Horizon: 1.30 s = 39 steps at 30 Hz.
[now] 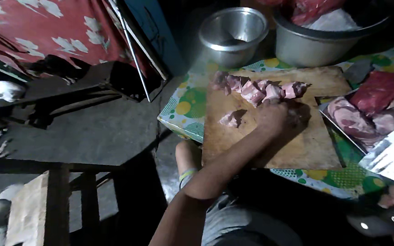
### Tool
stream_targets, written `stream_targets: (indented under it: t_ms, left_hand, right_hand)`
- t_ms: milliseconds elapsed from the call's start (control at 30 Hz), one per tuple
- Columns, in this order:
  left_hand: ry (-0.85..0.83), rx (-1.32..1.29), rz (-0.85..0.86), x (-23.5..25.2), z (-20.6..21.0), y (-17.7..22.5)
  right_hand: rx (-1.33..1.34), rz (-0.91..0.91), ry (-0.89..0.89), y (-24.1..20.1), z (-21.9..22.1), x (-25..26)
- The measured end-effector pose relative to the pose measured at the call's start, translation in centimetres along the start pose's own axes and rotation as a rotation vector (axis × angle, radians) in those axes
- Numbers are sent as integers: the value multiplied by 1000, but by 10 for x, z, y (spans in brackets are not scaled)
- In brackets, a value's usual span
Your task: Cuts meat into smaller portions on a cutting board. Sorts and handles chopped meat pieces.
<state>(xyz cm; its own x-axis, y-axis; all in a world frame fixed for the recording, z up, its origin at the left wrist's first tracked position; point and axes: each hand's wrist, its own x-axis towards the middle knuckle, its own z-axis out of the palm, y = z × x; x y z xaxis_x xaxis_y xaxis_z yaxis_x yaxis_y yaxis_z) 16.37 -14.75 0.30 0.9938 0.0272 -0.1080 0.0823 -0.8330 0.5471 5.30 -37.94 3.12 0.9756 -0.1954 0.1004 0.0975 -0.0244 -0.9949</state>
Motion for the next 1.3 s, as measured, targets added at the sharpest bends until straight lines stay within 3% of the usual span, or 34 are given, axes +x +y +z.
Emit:
stream_targets:
  t_ms: [100, 167, 300, 367, 433, 533, 633, 867, 1100, 1300]
  left_hand:
    - [-8, -223, 45, 5, 5, 6]
    - [-38, -380, 50, -8, -8, 1]
    - [-6, -464, 100, -46, -40, -39]
    - [-3, -385, 61, -62, -49, -59]
    - [110, -212, 14, -81, -46, -68]
    - [327, -76, 187, -100, -22, -80]
    - [326, -54, 300, -106, -10, -84]
    - [333, 95, 376, -100, -9, -91]
    - [307, 156, 423, -97, -17, -91]
    - [378, -87, 417, -91, -17, -98]
  right_hand:
    - [-16, 67, -49, -2, -3, -3]
    - [-32, 17, -84, -2, 1, -6]
    - [-206, -86, -195, -14, 16, -8]
    - [-419, -109, -292, -23, 25, -10]
    - [-643, -165, -411, -27, 38, -12]
    - [-885, -318, -551, -27, 60, -15]
    - [-1012, -403, -626, -29, 74, -19]
    - [-1161, -440, -686, -35, 93, -17]
    - [-1149, -446, -730, -37, 96, -2]
    - [-1021, -418, -780, -37, 89, 10]
